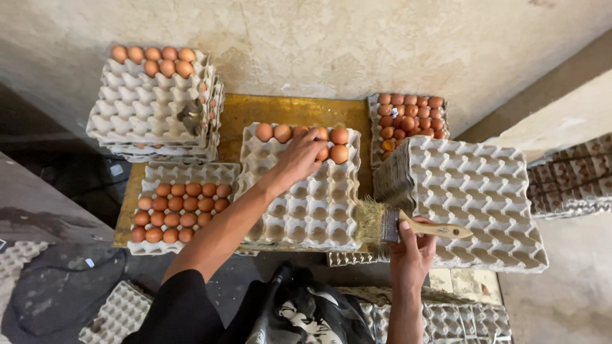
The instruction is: The person picks up brown eggs from a tray and paints them with a brush. They place the painted eggs into an empty egg carton, repeating the process for multiple eggs.
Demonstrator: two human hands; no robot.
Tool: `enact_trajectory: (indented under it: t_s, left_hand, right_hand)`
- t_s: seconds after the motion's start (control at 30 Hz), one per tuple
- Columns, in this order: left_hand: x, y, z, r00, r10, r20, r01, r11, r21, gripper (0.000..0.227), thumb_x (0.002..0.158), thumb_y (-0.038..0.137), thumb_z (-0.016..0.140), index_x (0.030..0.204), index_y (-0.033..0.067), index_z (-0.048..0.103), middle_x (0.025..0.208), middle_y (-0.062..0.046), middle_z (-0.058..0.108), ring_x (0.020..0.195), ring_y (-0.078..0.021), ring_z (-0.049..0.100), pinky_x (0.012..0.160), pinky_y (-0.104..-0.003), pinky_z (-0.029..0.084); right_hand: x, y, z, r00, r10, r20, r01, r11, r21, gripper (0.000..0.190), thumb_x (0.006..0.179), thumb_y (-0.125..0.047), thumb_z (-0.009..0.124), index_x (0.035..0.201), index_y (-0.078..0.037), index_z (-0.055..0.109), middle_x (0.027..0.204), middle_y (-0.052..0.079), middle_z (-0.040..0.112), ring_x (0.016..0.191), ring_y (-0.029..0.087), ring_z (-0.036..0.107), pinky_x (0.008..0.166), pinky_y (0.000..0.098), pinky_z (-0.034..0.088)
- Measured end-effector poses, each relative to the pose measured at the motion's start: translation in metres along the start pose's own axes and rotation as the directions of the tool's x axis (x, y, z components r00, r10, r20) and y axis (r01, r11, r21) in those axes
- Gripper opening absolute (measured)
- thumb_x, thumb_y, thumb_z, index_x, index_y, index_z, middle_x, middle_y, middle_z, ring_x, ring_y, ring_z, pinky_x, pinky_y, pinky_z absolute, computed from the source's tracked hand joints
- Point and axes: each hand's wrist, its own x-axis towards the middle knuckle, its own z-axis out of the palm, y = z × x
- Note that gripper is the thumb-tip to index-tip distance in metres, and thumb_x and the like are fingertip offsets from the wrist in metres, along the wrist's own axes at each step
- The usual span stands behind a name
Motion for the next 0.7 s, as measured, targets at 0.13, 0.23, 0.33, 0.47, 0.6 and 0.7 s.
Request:
enact_trajectory:
  t_s: [0.13, 0.23, 0.33, 0.47, 0.6, 0.7]
  left_hand:
    - [0.002, -0.017, 0.022, 0.993, 0.066, -0.101, -0.065, 0.998, 0.007, 0.020, 0.075, -0.005, 0.067, 0.093, 0.0046, 0.066, 0.114, -0.015, 0.054, 0.100, -0.0424, 0.055, 0.088, -0.053, 0.045]
    - [0.001, -0.016, 0.021, 0.987, 0.094, -0.133, -0.097, 0.995, -0.016, 0.025, 0.074, -0.005, 0.069, 0.096, 0.0067, 0.066, 0.112, -0.014, 0.055, 0.095, -0.0413, 0.057, 0.086, -0.052, 0.045]
    - [-0.001, -0.014, 0.017, 0.989, 0.087, -0.122, -0.090, 0.996, -0.021, 0.021, 0.076, -0.006, 0.068, 0.094, 0.0061, 0.066, 0.110, -0.014, 0.055, 0.094, -0.0407, 0.056, 0.083, -0.052, 0.045]
    - [-0.016, -0.003, 0.002, 0.994, 0.024, -0.104, -0.022, 1.000, 0.012, 0.067, 0.075, 0.015, 0.086, 0.135, 0.0114, 0.056, 0.127, -0.012, 0.052, 0.114, -0.0341, 0.052, 0.095, -0.048, 0.045]
    - [-0.061, 0.022, -0.048, 0.964, -0.123, -0.237, 0.057, 0.962, -0.268, 0.058, 0.097, 0.031, 0.065, 0.147, 0.0062, 0.047, 0.142, -0.020, 0.055, 0.126, -0.0306, 0.056, 0.105, -0.047, 0.047]
    - [-0.123, 0.023, -0.074, 0.903, -0.348, -0.253, 0.150, 0.806, -0.573, 0.041, 0.105, 0.033, 0.048, 0.142, 0.0157, 0.050, 0.142, -0.007, 0.049, 0.122, -0.0259, 0.061, 0.104, -0.048, 0.054]
  right_hand:
    - [0.000, 0.000, 0.006, 0.999, 0.032, 0.005, -0.032, 0.998, -0.047, 0.026, 0.095, -0.011, 0.070, 0.117, -0.011, 0.056, 0.101, 0.006, 0.065, 0.085, 0.013, 0.062, 0.059, 0.0213, 0.048]
    - [0.002, 0.004, 0.004, 1.000, 0.012, 0.013, -0.011, 0.997, -0.072, 0.023, 0.094, -0.011, 0.071, 0.112, -0.010, 0.058, 0.100, 0.004, 0.065, 0.087, 0.011, 0.061, 0.066, 0.0191, 0.046]
    - [0.004, 0.001, 0.005, 0.999, 0.017, 0.040, -0.014, 0.998, -0.062, 0.024, 0.093, -0.012, 0.072, 0.112, -0.012, 0.057, 0.096, 0.004, 0.064, 0.070, 0.007, 0.053, 0.044, 0.0188, 0.036]
    - [0.005, -0.003, 0.002, 0.998, 0.020, 0.059, -0.017, 0.999, -0.051, 0.025, 0.092, -0.012, 0.072, 0.113, -0.010, 0.058, 0.102, 0.005, 0.063, 0.084, 0.012, 0.059, 0.054, 0.0194, 0.046]
    - [0.016, 0.016, -0.014, 0.999, 0.044, 0.029, -0.042, 0.998, -0.045, 0.026, 0.091, -0.007, 0.072, 0.115, -0.006, 0.061, 0.108, 0.010, 0.068, 0.101, 0.019, 0.065, 0.073, 0.0238, 0.052]
    - [0.021, 0.024, -0.007, 0.990, 0.095, 0.103, -0.096, 0.995, 0.005, 0.024, 0.095, -0.004, 0.068, 0.117, -0.005, 0.060, 0.105, 0.012, 0.070, 0.091, 0.019, 0.068, 0.075, 0.0303, 0.057]
